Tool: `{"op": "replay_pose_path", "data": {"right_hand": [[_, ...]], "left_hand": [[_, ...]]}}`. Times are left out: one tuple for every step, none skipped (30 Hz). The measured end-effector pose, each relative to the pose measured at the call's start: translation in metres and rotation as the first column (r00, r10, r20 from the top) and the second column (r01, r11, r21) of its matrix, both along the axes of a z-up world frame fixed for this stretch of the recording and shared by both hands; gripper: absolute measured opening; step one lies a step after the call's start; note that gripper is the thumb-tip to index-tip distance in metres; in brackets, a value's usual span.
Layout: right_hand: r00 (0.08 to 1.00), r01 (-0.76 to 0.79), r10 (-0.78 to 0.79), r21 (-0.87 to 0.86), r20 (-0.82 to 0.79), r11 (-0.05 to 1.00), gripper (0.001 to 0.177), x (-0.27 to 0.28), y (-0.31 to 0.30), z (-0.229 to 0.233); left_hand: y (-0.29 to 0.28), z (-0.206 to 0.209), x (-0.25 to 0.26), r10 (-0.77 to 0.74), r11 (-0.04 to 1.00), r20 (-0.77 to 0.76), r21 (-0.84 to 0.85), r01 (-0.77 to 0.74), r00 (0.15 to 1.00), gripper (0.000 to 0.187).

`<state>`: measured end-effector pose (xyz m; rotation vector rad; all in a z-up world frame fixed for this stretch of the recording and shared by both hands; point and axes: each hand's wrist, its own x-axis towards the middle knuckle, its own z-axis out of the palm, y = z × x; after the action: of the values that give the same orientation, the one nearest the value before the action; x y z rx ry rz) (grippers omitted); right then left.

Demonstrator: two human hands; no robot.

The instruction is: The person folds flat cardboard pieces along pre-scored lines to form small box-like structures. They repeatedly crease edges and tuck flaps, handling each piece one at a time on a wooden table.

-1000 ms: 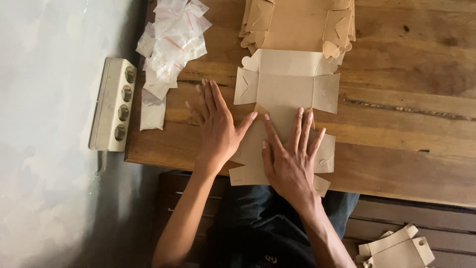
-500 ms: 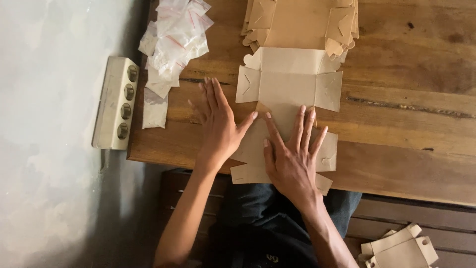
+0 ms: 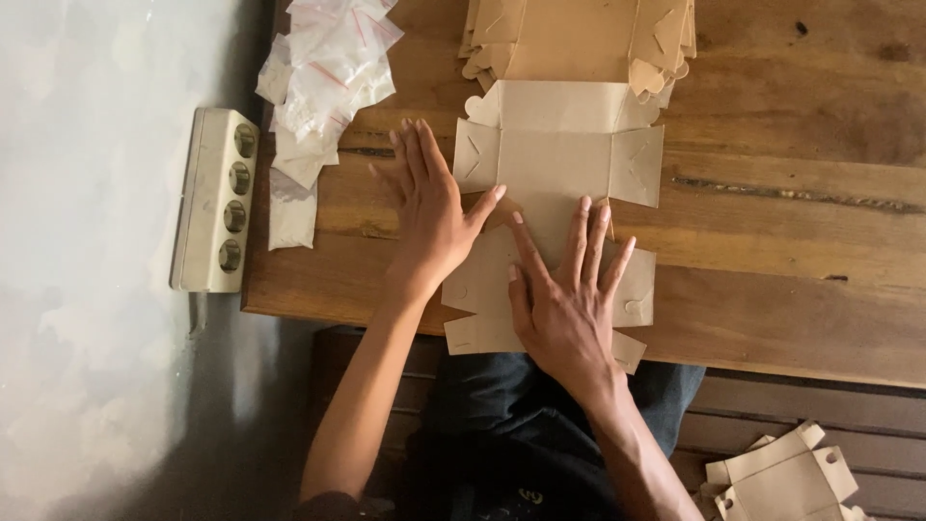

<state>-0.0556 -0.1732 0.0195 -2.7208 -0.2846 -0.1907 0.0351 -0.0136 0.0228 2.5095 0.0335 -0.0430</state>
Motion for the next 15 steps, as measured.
{"op": "replay_pose_path", "data": {"right_hand": [[1.000, 0.001, -0.001, 0.000, 0.001, 1.000, 0.058, 0.000, 0.000, -0.001], [1.000, 0.006, -0.006, 0.009, -0.007, 1.000, 0.057, 0.000, 0.001, -0.001], [1.000, 0.008, -0.008, 0.016, -0.014, 1.000, 0.057, 0.000, 0.001, -0.001], [1.000, 0.008, -0.007, 0.013, -0.014, 1.000, 0.057, -0.001, 0.000, -0.001], [1.000, 0.009, -0.008, 0.014, -0.014, 1.000, 0.057, 0.000, 0.000, -0.001], [1.000, 0.009, -0.009, 0.014, -0.015, 1.000, 0.057, 0.000, 0.001, 0.000], [1.000, 0.008, -0.007, 0.014, -0.014, 1.000, 0.057, 0.000, 0.001, 0.000], [1.000, 0.008, -0.008, 0.013, -0.017, 1.000, 0.058, 0.000, 0.001, 0.000], [1.000, 0.009, -0.009, 0.012, -0.019, 1.000, 0.058, 0.000, 0.001, 0.000], [1.000, 0.008, -0.008, 0.013, -0.017, 1.000, 0.058, 0.001, 0.000, 0.000], [1.000, 0.005, -0.005, 0.006, -0.013, 1.000, 0.058, 0.000, 0.000, 0.000], [1.000, 0.002, -0.002, 0.000, -0.010, 1.000, 0.058, 0.000, 0.000, 0.000], [1.000, 0.001, -0.001, 0.001, -0.008, 1.000, 0.058, 0.000, 0.001, 0.000], [1.000, 0.004, -0.004, 0.003, -0.009, 1.000, 0.057, 0.000, 0.001, 0.000], [1.000, 0.008, -0.008, 0.004, -0.012, 1.000, 0.056, -0.001, 0.001, 0.000]], "left_hand": [[-0.001, 0.001, 0.000, -0.001, 1.000, 0.001, 0.000, 0.001, 1.000, 0.110], [-0.002, 0.002, 0.000, 0.003, 1.000, 0.002, 0.008, -0.003, 1.000, 0.109], [-0.003, 0.003, 0.000, 0.009, 1.000, 0.003, 0.013, -0.009, 1.000, 0.109], [-0.005, 0.000, -0.002, 0.010, 1.000, 0.004, 0.010, -0.010, 1.000, 0.109], [-0.005, -0.002, -0.003, 0.003, 1.000, 0.017, 0.021, -0.004, 1.000, 0.106], [-0.005, -0.004, -0.004, -0.003, 0.999, 0.031, 0.032, 0.002, 1.000, 0.103], [-0.004, -0.004, -0.007, -0.001, 1.000, 0.031, 0.031, 0.000, 1.000, 0.103], [-0.003, -0.003, -0.010, 0.004, 1.000, 0.028, 0.008, -0.004, 1.000, 0.104], [-0.002, -0.003, -0.013, 0.009, 1.000, 0.026, -0.015, -0.008, 1.000, 0.105], [-0.001, -0.001, -0.016, 0.010, 1.000, 0.028, -0.015, -0.009, 1.000, 0.105], [0.000, 0.001, -0.020, 0.012, 1.000, 0.013, -0.023, -0.011, 1.000, 0.105], [0.002, 0.002, -0.023, 0.014, 0.999, -0.001, -0.031, -0.014, 1.000, 0.105], [0.004, 0.008, -0.027, 0.014, 0.999, 0.001, -0.030, -0.014, 1.000, 0.105], [0.005, 0.013, -0.031, 0.020, 0.999, -0.031, -0.047, -0.021, 0.999, 0.107], [0.007, 0.018, -0.035, 0.024, 0.998, -0.064, -0.064, -0.028, 0.998, 0.108]]}}
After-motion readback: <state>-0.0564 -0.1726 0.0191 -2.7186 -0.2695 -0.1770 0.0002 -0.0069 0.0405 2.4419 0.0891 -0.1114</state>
